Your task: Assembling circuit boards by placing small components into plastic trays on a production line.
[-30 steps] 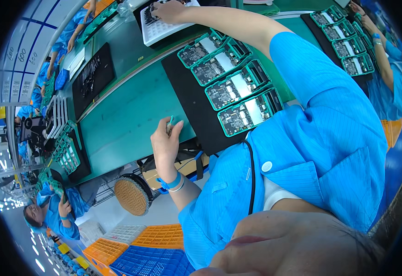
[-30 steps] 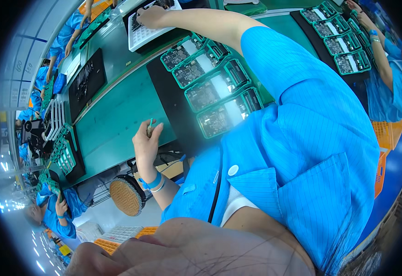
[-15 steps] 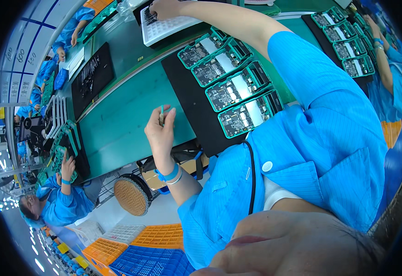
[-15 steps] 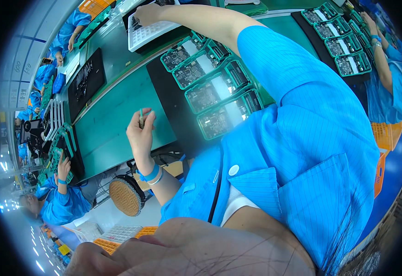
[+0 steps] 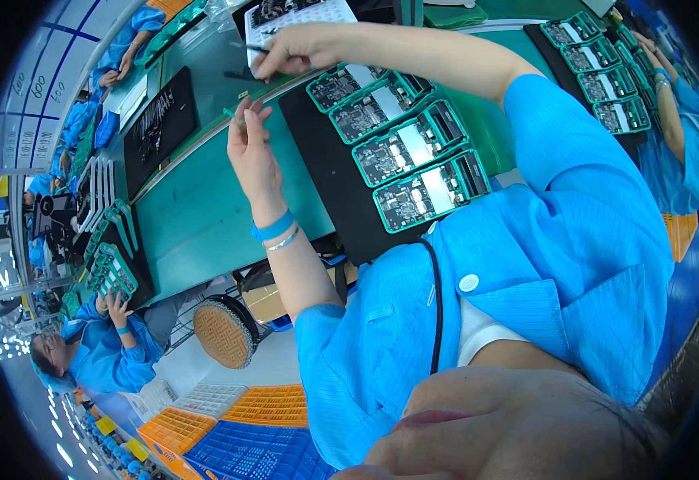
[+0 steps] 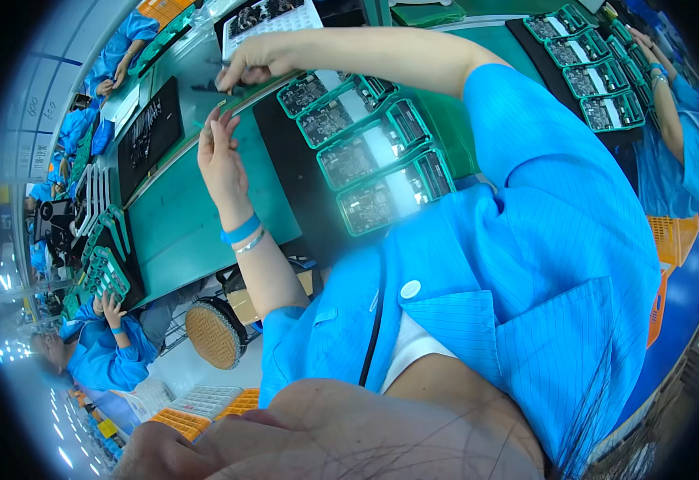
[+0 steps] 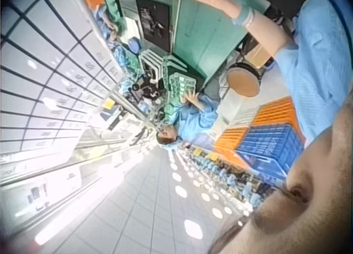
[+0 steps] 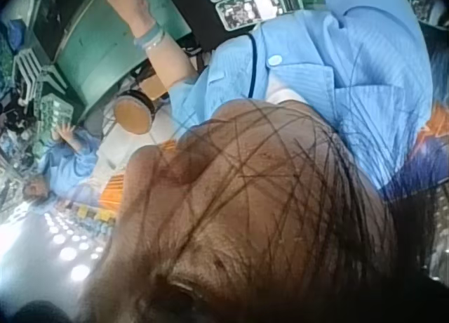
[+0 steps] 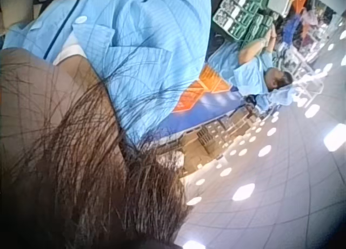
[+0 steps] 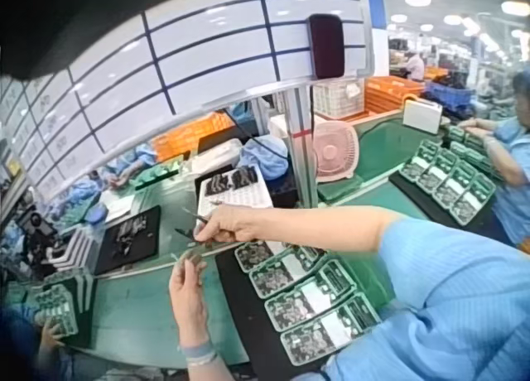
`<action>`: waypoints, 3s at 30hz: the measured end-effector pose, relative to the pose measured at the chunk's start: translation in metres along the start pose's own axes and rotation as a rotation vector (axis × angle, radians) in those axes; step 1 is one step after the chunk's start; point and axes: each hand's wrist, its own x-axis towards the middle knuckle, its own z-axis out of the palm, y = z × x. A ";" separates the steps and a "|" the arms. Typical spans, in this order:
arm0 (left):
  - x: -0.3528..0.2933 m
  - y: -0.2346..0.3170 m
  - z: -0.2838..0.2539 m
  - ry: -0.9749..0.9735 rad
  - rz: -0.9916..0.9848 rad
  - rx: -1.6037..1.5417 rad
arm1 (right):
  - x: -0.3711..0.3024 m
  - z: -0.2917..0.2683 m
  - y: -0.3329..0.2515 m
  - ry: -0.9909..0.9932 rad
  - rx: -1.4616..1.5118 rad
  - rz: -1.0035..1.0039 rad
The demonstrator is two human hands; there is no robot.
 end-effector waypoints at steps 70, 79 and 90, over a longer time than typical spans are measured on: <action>-0.045 -0.038 -0.015 -0.303 -0.467 -0.286 | -0.063 -0.015 0.056 0.071 -1.290 -0.797; -0.054 -0.033 0.002 -0.381 -0.481 -0.373 | -0.100 0.018 0.058 -0.163 -1.424 -0.881; -0.054 -0.025 0.013 -0.431 -0.457 -0.464 | -0.111 0.014 0.031 -0.070 -1.245 -0.565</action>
